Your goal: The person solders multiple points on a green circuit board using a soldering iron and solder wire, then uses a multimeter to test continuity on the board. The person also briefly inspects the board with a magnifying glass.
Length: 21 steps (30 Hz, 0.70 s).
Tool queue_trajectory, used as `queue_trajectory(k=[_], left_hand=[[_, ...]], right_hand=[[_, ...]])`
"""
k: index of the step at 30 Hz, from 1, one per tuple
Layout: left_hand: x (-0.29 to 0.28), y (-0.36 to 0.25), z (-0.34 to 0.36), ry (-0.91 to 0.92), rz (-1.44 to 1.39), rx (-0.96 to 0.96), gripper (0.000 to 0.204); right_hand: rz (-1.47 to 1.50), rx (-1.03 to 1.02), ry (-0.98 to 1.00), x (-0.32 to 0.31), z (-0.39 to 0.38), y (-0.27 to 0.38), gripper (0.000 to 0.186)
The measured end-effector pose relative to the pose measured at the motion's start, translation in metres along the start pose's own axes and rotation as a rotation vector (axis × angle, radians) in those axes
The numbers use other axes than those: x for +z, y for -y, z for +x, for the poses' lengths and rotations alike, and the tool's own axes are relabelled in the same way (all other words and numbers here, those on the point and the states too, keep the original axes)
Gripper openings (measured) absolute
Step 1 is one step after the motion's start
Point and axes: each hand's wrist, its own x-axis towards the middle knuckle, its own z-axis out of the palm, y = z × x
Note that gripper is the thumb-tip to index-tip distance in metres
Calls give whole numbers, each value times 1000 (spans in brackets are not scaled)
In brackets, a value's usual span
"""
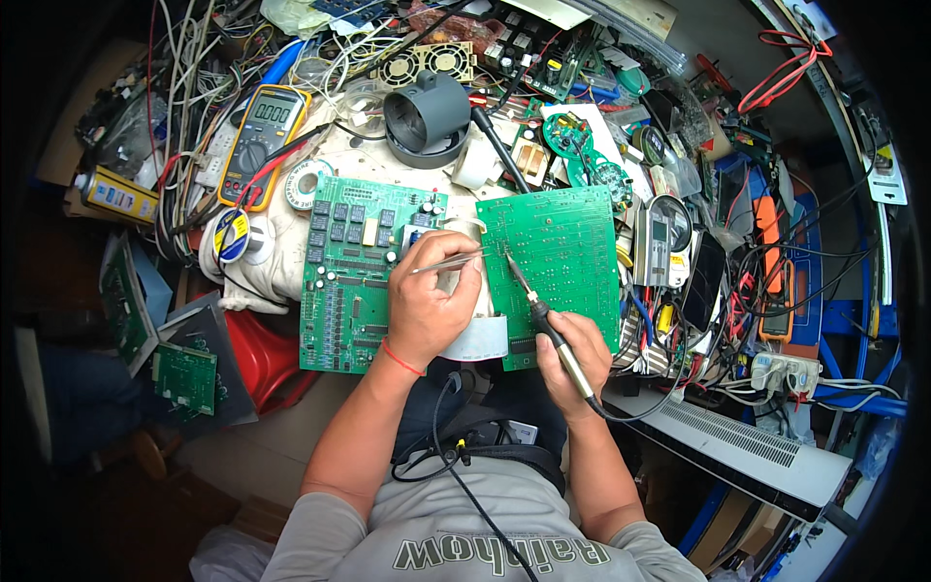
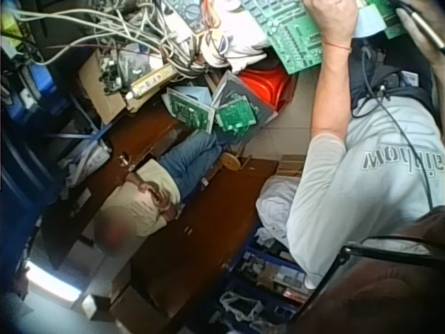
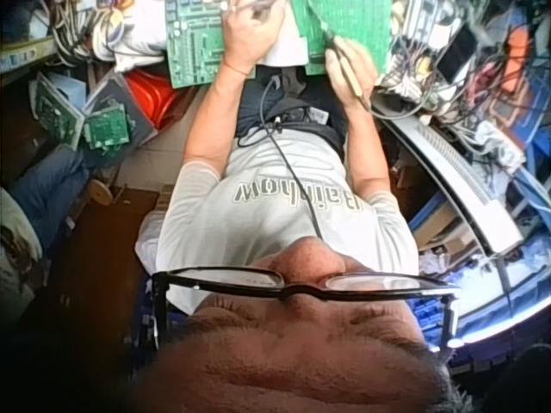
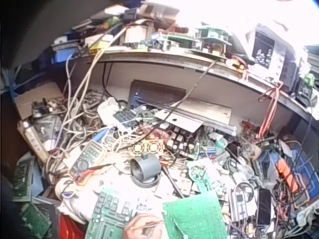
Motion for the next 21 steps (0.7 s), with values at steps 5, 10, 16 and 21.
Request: queue_trajectory(k=[5, 10, 16, 21], left_hand=[[0, 0, 1, 3, -7, -10, 13], [0, 0, 1, 1, -2, -5, 12], [0, 0, 0, 10, -3, 1, 12], [0, 1, 0, 12, -4, 6, 13]], right_hand=[[-5, -10, 10, 0, 1, 0, 34], [-9, -16, 16, 0, 1, 0, 34], [-27, -38, 1, 1, 0, -1, 35], [-25, -21, 2, 1, -1, -1, 34]])
